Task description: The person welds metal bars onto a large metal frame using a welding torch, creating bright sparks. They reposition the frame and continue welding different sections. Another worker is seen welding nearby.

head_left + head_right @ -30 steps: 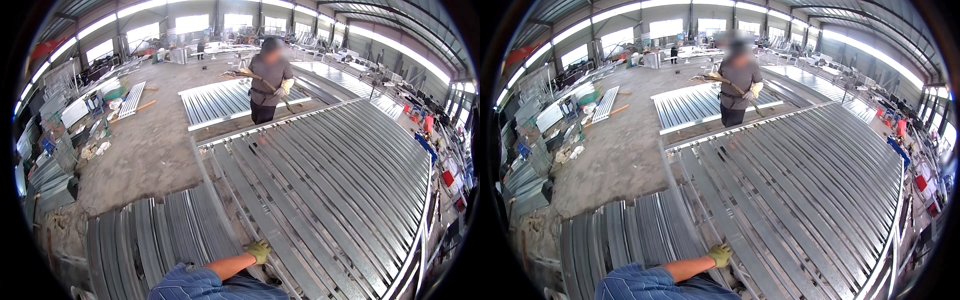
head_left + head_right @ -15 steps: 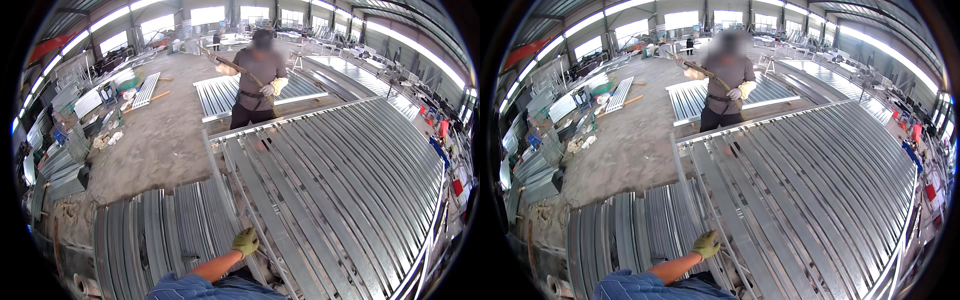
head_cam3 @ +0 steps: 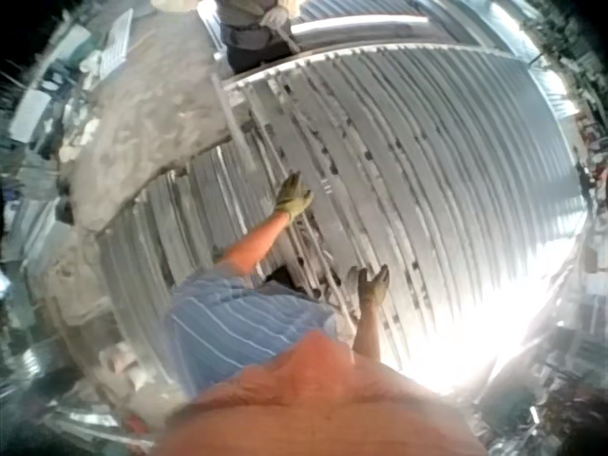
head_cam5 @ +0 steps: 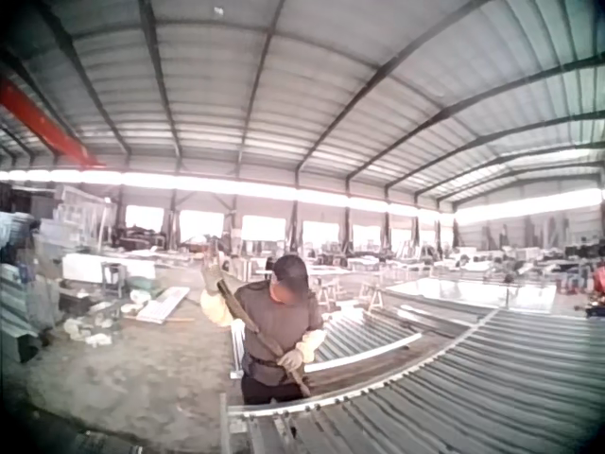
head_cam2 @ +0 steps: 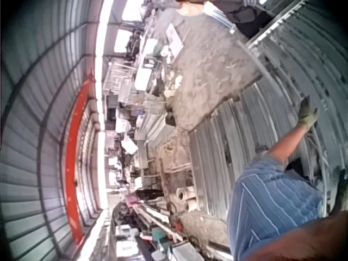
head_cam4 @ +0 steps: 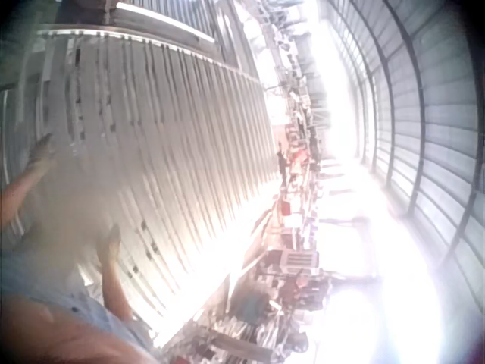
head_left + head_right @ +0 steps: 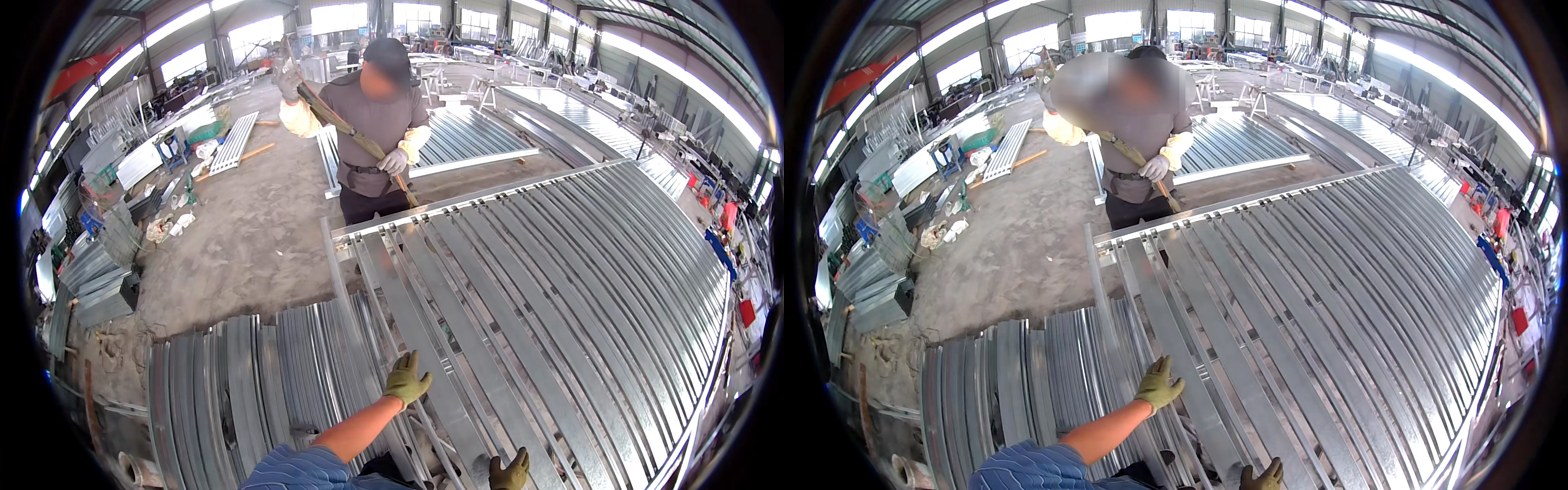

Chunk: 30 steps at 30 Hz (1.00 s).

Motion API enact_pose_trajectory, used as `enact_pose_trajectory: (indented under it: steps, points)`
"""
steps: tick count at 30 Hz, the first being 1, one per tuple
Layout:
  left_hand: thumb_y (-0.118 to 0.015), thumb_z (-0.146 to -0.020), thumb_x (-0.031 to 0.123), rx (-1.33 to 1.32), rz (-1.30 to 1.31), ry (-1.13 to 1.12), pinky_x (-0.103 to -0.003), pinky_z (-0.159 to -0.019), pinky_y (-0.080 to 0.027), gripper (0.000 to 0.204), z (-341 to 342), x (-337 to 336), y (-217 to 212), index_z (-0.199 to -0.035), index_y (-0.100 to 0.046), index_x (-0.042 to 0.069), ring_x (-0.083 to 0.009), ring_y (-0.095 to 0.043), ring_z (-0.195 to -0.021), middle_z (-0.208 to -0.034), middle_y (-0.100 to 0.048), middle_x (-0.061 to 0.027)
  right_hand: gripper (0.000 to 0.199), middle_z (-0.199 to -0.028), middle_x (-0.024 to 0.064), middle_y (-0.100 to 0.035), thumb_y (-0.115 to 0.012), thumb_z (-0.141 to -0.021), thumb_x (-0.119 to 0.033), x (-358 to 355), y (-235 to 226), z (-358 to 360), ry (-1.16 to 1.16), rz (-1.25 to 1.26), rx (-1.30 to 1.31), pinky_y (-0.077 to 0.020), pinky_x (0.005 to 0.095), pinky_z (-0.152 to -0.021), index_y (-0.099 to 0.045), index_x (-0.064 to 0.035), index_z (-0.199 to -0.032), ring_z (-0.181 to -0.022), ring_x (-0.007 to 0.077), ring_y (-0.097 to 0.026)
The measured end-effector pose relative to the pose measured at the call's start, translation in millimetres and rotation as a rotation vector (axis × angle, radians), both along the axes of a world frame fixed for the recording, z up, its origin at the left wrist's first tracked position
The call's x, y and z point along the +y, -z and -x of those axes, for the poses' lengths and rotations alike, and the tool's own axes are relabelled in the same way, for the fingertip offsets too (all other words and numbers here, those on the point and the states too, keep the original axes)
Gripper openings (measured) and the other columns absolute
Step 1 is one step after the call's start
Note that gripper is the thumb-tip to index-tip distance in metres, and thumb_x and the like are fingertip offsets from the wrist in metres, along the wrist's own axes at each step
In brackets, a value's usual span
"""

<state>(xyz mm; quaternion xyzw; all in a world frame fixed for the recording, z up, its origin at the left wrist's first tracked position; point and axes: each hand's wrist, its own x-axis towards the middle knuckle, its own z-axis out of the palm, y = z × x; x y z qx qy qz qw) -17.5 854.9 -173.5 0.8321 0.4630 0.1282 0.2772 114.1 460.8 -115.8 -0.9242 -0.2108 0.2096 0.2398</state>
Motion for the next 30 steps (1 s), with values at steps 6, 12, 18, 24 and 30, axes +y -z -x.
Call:
enact_pose_trajectory:
  steps: [6,12,18,24,30]
  points:
    - [-0.055,-0.096,0.075,0.376,0.130,-0.004,-0.066,-0.128,-0.017,0.104,-77.4,1.2,9.2,-0.173,-0.023,0.014,-0.0597,-0.007,-0.160,-0.175,-0.010,-0.0350,0.104,-0.172,0.0248,-0.032,-0.056,-0.098,-0.073,16.3,24.0,-63.0,-0.138,0.311,-0.117,-0.0313,0.0498,-0.129,-0.024,-0.0051,-0.171,-0.161,0.0416,-0.028]
    - [-0.049,-0.096,0.081,0.408,0.081,-0.077,-0.071,-0.127,-0.003,0.103,-98.5,-18.1,30.9,-0.174,-0.023,0.019,-0.0635,0.008,-0.159,-0.174,0.003,-0.0388,0.112,-0.175,0.0264,-0.023,-0.058,-0.096,-0.075,18.7,51.4,-86.5,-0.098,0.498,-0.058,-0.0151,0.0589,-0.132,-0.014,-0.0077,-0.173,-0.162,0.0474,-0.017]
    - [-0.046,-0.099,0.080,0.189,-0.072,-0.207,-0.072,-0.127,-0.007,0.092,-95.4,-24.9,46.3,-0.167,-0.041,0.018,-0.0625,0.001,-0.159,-0.174,-0.007,-0.0394,0.114,-0.176,0.0270,-0.018,-0.067,-0.094,-0.068,19.7,59.2,-85.7,-0.034,0.434,0.013,-0.0046,0.0645,-0.131,-0.010,-0.0088,-0.174,-0.162,0.0507,-0.010]
    - [-0.044,-0.100,0.078,0.243,-0.121,-0.245,-0.068,-0.128,-0.013,0.088,-101.1,-25.2,35.2,-0.165,-0.045,0.019,-0.0598,-0.009,-0.160,-0.173,-0.019,-0.0362,0.115,-0.173,0.0258,-0.027,-0.071,-0.090,-0.071,23.6,38.2,-102.3,-0.009,0.344,0.092,-0.0109,0.0641,-0.129,-0.018,-0.0109,-0.173,-0.161,0.0475,-0.018]
    - [-0.044,-0.101,0.076,0.254,-0.189,-0.274,-0.068,-0.128,-0.015,0.085,-101.1,-27.7,43.2,-0.164,-0.047,0.020,-0.0580,-0.013,-0.160,-0.172,-0.024,-0.0347,0.116,-0.165,0.0241,-0.042,-0.076,-0.084,-0.075,29.9,18.3,-112.9,-0.049,0.332,0.053,-0.0214,0.0618,-0.126,-0.028,-0.0135,-0.170,-0.155,0.0458,-0.032]
